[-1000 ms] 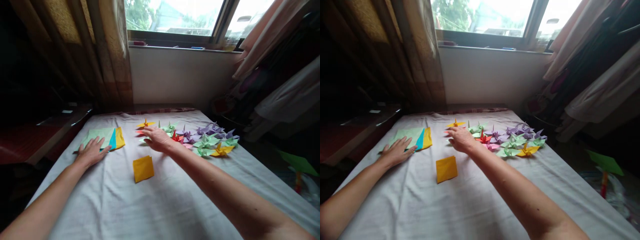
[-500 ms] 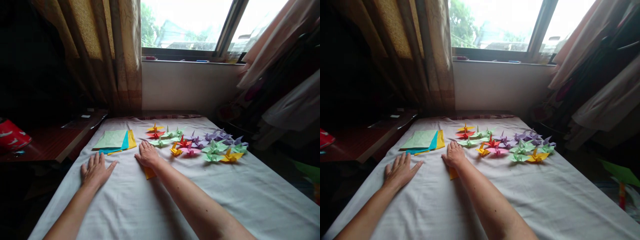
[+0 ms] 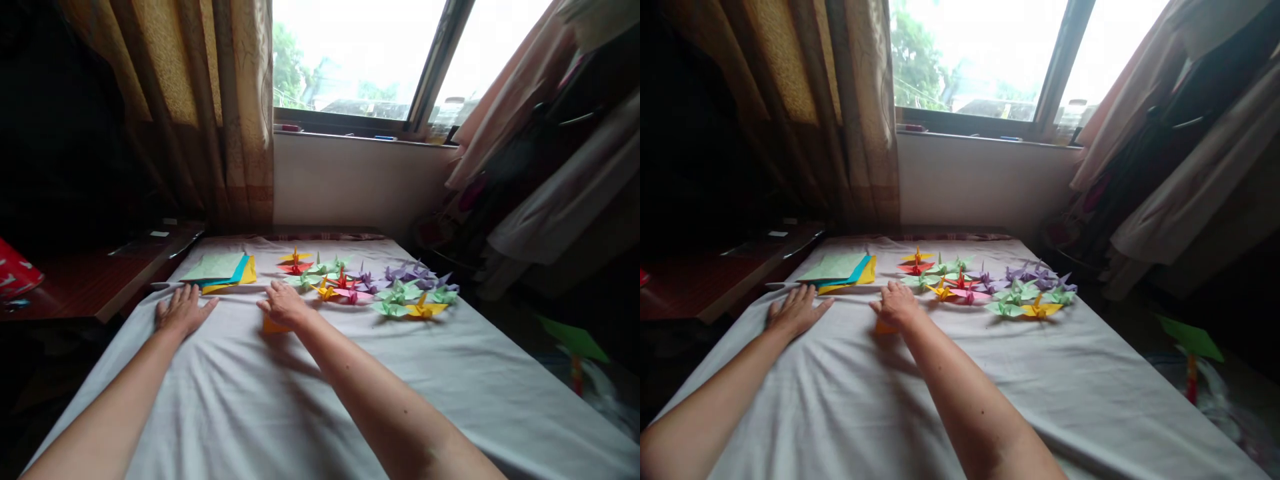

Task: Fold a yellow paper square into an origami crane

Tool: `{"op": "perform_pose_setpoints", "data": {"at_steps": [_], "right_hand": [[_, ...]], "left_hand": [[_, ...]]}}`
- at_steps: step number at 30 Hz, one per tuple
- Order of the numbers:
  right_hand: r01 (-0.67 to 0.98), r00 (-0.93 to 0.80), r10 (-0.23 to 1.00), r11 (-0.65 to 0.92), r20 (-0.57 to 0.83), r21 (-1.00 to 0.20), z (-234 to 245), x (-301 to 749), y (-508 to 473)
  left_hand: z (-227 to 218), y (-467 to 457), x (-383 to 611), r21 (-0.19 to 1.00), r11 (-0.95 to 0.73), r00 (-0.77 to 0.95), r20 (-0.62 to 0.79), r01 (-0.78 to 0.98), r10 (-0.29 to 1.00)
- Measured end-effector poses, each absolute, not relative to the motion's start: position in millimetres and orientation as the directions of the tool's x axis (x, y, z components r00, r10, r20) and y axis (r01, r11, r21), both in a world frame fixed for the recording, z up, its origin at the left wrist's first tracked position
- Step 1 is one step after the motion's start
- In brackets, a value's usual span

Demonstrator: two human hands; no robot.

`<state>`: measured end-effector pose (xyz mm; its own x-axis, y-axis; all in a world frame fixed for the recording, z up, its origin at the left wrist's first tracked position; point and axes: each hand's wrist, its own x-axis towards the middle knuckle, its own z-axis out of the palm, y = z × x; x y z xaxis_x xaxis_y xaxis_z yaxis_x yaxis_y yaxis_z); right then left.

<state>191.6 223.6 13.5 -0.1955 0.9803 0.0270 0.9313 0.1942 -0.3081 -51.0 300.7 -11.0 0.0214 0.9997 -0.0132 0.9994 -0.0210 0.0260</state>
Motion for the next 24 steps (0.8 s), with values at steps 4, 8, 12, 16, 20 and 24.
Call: {"op": "perform_pose_setpoints", "data": {"at_steps": [4, 8, 12, 16, 20, 24], "right_hand": [[0.916, -0.277, 0.952, 0.302, 0.126, -0.266, 20.7, 195.6, 201.8], [0.91, -0.301, 0.932, 0.344, 0.203, -0.23, 29.2, 191.6, 217.3], [0.926, -0.282, 0.939, 0.32, 0.2, -0.202, 34.6, 185.9, 272.4], [0.959, -0.197, 0.973, 0.217, 0.119, -0.181, 26.1, 189.3, 339.9], [0.974, -0.125, 0.992, 0.128, 0.025, -0.189, 5.9, 194.6, 387.7], [0.975, -0.055, 0.998, 0.044, -0.044, -0.219, -10.4, 196.1, 416.1]], "left_hand": [[-8.8, 312.7, -54.2, 0.037, -0.032, 0.033, -0.004, 0.999, 0.999], [-12.9, 326.5, -57.9, 0.031, -0.052, 0.052, 0.003, 0.998, 0.999], [-22.1, 333.0, -60.2, 0.019, -0.063, 0.062, 0.023, 0.998, 0.998], [-33.5, 320.3, -60.2, 0.005, -0.038, 0.038, 0.106, 0.999, 0.994], [-39.1, 308.3, -60.3, -0.033, -0.119, 0.124, 0.287, 0.992, 0.95], [-37.4, 321.1, -59.7, -0.044, -0.15, 0.156, 0.208, 0.988, 0.966]]}}
